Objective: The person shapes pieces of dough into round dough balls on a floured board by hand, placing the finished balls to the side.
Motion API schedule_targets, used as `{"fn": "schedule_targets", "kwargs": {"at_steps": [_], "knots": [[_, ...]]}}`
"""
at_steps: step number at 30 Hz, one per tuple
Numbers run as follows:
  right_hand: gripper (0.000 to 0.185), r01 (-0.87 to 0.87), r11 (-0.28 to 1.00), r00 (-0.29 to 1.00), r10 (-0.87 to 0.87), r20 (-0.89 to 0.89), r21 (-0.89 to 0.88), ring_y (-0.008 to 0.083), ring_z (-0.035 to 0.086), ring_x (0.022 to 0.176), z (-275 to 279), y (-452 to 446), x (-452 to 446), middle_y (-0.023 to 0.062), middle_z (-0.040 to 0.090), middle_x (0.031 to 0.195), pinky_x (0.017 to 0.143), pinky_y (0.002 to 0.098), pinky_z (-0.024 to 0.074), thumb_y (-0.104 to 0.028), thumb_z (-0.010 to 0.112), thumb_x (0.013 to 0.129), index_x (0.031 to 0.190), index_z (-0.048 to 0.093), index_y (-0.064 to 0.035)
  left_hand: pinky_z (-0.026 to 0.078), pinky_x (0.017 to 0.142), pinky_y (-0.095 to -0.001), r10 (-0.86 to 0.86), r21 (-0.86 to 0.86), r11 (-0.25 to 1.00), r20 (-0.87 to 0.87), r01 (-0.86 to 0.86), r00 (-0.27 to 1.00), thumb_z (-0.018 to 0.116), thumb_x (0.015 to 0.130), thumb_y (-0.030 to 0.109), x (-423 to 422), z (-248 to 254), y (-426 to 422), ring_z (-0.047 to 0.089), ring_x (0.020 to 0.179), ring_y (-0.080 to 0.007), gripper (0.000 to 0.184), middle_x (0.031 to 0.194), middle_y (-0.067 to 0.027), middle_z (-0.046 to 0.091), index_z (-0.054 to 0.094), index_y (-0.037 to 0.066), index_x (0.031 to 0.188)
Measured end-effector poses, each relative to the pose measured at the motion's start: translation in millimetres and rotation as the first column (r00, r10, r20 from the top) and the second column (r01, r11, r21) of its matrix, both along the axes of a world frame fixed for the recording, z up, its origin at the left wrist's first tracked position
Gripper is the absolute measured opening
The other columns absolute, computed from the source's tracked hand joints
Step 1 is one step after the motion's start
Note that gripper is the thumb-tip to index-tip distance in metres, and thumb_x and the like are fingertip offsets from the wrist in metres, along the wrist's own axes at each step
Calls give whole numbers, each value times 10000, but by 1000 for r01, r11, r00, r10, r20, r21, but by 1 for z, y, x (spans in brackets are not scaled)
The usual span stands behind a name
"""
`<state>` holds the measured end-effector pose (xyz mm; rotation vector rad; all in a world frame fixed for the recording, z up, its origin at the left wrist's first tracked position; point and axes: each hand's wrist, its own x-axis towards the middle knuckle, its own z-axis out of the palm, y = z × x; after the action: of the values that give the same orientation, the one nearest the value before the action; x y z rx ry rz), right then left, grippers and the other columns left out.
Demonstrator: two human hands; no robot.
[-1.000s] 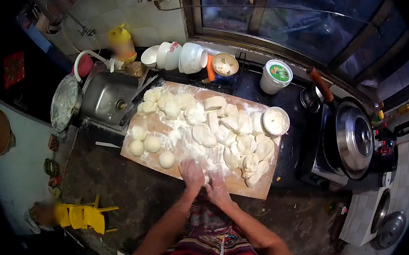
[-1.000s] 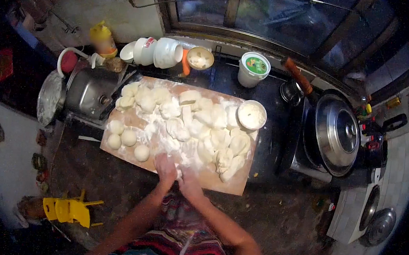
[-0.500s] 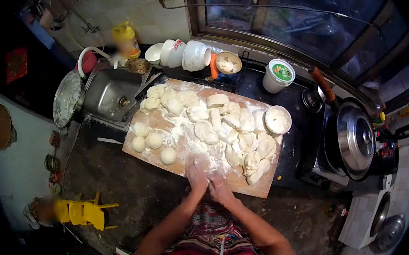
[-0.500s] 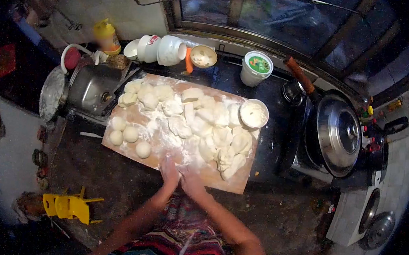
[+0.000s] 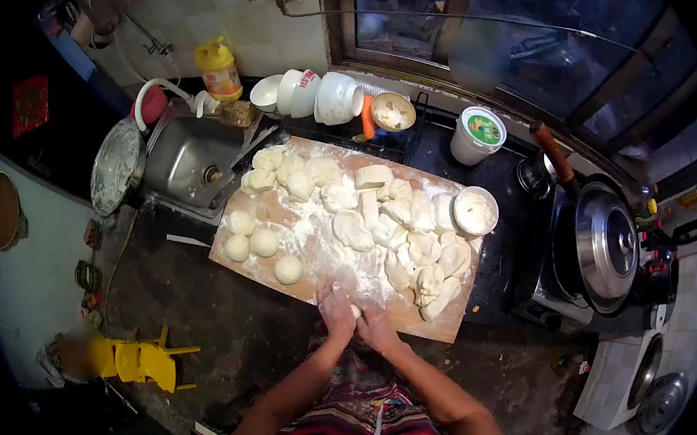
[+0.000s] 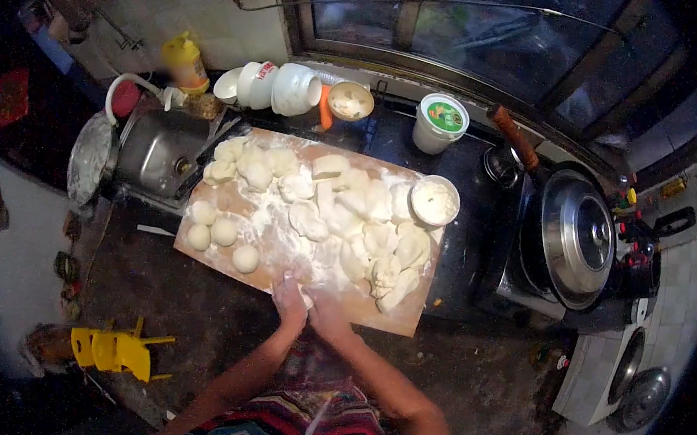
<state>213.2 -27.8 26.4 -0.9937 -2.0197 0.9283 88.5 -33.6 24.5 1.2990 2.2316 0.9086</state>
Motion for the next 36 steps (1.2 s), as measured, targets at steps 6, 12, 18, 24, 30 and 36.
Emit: {"fn": "schedule_targets", "kwargs": {"at_steps": [6,12,18,24,30,36], "knots": [[492,191,854,977,-119,177,-483,316,592,667,31,32,-19,186,585,778,652,408,481,-107,576,876,1324,400,-3,207,1130,-484,81,214,977,-383,3,920,490,914,183,-32,-17,72,341,1339,-369,430,1381,-249,433,493,-76,1257],[457,140,897,990,-123,66,-420,373,592,765,4,18,-13,210,594,874,708,429,483,-44,554,847,1289,448,-2,211,1125,-484,-213,48,977,104,209,971,479,921,200,-16,-31,21,349,1338,-355,418,1376,-239,446,507,-46,1257],[472,62,958,960,19,280,-279,405,579,955,26,7,-8,268,577,1091,824,460,468,-83,608,827,1275,483,-1,179,1145,-467,-9,66,998,-163,20,987,440,936,213,-11,-14,24,323,1360,-343,443,1396,-204,444,486,-31,1302],[521,247,812,967,-175,184,-530,375,635,754,29,38,-21,230,641,833,712,443,495,-198,620,857,1291,435,20,182,1141,-472,-57,147,983,-338,113,939,461,920,175,-31,-30,68,341,1338,-381,438,1350,-292,447,485,-91,1267],[485,-60,966,988,93,123,-250,438,561,1018,17,6,3,297,563,1120,930,450,430,-181,547,867,1301,449,13,189,1136,-473,-215,-80,974,-13,214,976,436,924,162,-6,7,-1,378,1319,-363,407,1339,-231,491,511,-72,1248],[479,155,880,982,-87,167,-448,430,609,812,26,28,-17,238,605,814,722,480,476,-206,560,873,1268,412,20,189,1132,-483,83,214,977,-436,14,896,467,913,159,-31,-31,63,338,1344,-364,394,1361,-258,462,543,-63,1229]]}}
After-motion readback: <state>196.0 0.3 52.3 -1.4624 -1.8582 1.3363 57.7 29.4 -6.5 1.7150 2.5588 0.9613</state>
